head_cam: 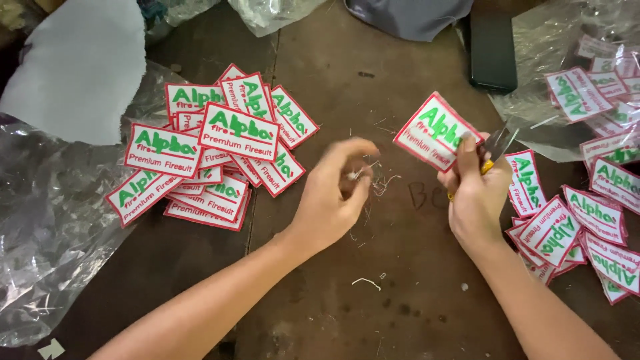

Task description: Trimming excess threads from fabric labels using small thread snips

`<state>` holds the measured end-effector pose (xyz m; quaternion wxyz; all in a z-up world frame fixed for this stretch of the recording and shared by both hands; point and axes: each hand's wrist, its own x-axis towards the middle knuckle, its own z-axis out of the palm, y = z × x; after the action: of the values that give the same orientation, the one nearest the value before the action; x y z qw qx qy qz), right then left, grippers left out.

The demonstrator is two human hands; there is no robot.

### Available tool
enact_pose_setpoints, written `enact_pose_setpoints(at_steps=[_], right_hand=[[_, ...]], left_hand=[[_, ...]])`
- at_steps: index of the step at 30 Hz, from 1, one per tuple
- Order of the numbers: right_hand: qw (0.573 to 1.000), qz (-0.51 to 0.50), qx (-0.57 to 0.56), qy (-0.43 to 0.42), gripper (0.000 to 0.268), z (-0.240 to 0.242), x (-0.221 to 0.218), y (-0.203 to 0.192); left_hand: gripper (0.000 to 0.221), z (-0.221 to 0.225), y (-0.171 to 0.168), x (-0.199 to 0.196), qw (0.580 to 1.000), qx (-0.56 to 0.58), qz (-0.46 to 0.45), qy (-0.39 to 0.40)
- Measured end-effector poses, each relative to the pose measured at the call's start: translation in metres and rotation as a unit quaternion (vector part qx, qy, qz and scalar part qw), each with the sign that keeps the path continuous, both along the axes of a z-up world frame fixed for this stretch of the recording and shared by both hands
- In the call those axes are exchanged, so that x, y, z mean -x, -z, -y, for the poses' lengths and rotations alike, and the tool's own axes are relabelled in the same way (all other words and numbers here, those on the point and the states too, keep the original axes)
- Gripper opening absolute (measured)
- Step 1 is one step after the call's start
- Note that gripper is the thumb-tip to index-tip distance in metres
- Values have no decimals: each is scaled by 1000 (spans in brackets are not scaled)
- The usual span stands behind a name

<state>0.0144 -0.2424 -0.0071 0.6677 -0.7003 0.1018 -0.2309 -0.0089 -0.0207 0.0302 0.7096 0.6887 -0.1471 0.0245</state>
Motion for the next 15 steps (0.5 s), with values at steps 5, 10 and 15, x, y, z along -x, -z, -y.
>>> enact_pose_setpoints(at_steps=[5, 10, 15], right_hand=[[999, -21, 31, -22, 13, -5, 8, -9], [995, 7, 89, -38, 21, -1, 9, -2], [945, 21, 305, -119, 27, 3, 18, -14]], left_hand=[[16, -8, 8, -7, 999, 11, 10, -52], [25, -5, 11, -5, 998, 7, 14, -57], [41, -5, 8, -8, 992, 123, -23, 31]])
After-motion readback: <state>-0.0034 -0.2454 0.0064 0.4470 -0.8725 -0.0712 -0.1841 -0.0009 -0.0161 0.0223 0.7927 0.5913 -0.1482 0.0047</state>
